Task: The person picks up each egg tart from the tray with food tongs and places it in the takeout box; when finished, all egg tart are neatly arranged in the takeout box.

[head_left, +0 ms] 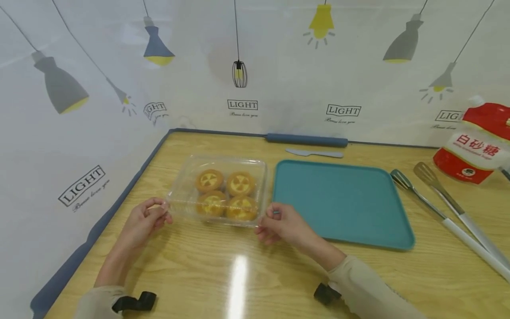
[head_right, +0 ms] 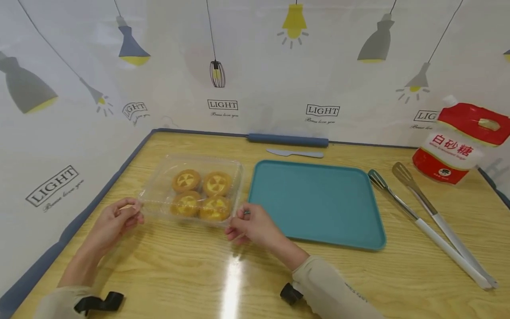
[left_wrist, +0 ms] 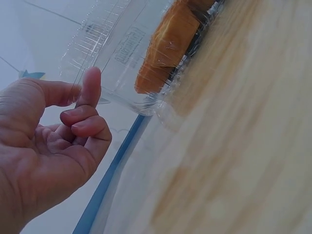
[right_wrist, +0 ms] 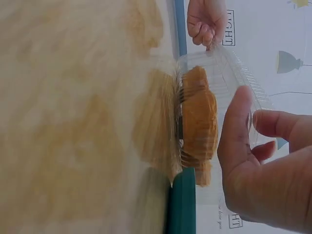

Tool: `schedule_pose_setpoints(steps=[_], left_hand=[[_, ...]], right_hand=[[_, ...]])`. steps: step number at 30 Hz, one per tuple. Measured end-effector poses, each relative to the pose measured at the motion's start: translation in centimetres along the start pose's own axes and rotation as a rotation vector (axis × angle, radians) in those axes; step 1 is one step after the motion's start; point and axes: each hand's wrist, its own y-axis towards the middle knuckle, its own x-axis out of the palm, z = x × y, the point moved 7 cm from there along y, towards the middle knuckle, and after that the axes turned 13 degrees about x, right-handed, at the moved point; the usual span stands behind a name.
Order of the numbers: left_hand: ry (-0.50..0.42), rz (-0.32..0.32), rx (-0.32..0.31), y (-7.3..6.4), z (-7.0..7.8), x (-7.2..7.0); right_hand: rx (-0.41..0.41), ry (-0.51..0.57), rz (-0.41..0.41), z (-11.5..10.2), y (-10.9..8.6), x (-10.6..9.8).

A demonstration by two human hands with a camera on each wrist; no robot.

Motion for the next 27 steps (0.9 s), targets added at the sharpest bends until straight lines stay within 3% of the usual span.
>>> schedule_pose_setpoints(steps=[6,12,19,22,27], left_hand=[[-0.039,0.018,-0.008,-0.15,-0.03,-0.1],[0.034,-0.003,0.043,-0.18,0.41,0.1],[0.054,-0.011,0.073,-0.22,0.68,0.31],[0.05,0.0,0.062,-0.11,0.5,0.31],[0.119,0.045,0.038,0.06,0.15,0.15]], right_hand=[[-0.009,0.094,0.005,0.14,0.17,0.45],[-0.027,0.17,-0.003,0.15,0.28,0.61],[-0.038,0.161,-0.021,0.1,0.12,0.51],[-0.044,0.163,-0.019,0.05,0.06,0.46],[-0.052,0.171,0.001,-0.03,0.04,0.36]])
